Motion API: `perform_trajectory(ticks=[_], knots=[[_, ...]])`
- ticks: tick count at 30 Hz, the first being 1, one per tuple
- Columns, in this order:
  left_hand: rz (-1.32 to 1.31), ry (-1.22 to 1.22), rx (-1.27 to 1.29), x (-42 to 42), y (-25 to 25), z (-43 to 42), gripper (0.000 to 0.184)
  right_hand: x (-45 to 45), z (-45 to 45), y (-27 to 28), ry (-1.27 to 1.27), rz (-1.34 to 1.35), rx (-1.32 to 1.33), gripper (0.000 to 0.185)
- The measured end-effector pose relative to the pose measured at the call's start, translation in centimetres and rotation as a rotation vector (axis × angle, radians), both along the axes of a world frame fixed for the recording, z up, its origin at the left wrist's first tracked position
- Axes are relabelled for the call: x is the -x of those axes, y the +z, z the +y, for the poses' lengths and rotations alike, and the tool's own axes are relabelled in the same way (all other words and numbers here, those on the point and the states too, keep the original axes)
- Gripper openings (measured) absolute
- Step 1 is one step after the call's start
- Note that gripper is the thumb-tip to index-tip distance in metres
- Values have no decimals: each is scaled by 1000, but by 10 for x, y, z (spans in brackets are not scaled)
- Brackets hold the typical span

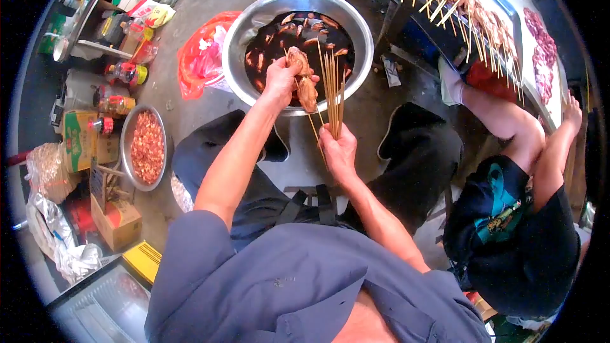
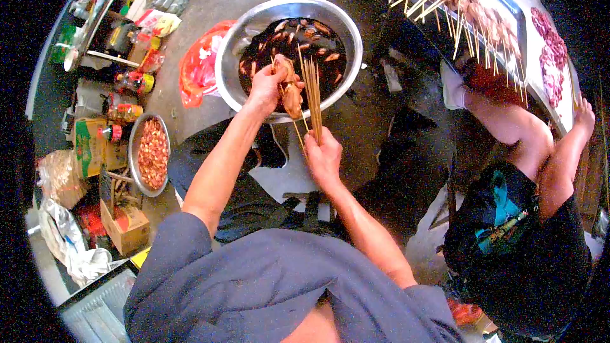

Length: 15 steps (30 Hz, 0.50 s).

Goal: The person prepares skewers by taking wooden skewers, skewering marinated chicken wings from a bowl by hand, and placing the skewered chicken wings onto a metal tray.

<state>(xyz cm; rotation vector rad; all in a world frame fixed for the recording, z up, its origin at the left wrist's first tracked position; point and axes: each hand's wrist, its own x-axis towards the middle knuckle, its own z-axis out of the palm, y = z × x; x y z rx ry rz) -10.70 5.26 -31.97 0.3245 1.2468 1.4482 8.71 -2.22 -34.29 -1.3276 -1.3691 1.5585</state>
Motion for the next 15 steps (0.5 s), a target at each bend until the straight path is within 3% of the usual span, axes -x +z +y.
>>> perform_trajectory(ticks=[15], knots=[[2,-63,-101,-21,6,-3,13,7,18,16,-45,160,173,9]])
